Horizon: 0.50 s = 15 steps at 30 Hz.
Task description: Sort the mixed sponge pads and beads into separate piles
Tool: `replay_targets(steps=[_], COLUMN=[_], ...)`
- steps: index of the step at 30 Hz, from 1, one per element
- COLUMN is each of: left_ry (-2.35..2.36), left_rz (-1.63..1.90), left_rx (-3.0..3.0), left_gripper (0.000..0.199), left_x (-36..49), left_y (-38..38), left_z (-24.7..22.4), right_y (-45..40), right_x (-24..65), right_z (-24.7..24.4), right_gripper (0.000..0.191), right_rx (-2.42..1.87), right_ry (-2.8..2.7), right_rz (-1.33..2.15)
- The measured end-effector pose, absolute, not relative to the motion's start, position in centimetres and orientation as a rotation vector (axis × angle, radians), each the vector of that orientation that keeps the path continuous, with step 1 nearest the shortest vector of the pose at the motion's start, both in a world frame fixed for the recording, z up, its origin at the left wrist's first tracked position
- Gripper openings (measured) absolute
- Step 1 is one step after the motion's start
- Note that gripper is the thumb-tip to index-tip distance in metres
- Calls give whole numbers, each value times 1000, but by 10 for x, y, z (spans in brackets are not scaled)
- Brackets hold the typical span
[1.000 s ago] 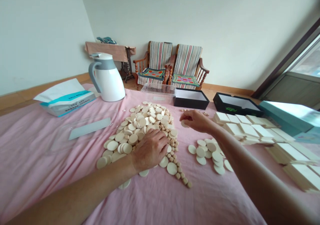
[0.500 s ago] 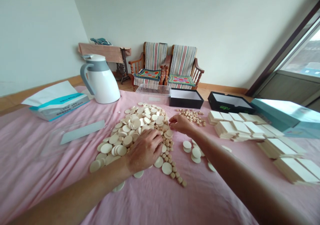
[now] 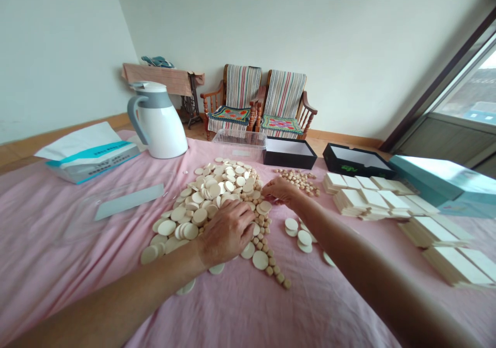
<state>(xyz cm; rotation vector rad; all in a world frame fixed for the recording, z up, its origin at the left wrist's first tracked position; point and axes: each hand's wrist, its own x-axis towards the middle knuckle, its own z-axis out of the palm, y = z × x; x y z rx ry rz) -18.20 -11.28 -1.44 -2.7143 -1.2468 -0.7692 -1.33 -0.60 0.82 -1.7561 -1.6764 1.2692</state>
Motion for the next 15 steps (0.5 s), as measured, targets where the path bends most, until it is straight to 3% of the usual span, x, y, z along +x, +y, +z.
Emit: replay_targets(steps=[5, 11, 15], left_ry=[-1257, -1239, -1242], left_rz=[-743, -770, -752], left_rx=[-2726, -2729, -2724], left_gripper=[15, 10, 13], left_x=[-182, -183, -183], left_y=[-113, -113, -113], left_z=[-14, -15, -15], right_y=[-11, -27, -45], right_x=[-21, -10, 21], right_z=[5, 16, 20], right_gripper=[6, 18, 18], right_rx=[-1741, -1655, -1652], right_ry=[-1734, -2050, -2011], right_rz=[1159, 221, 270])
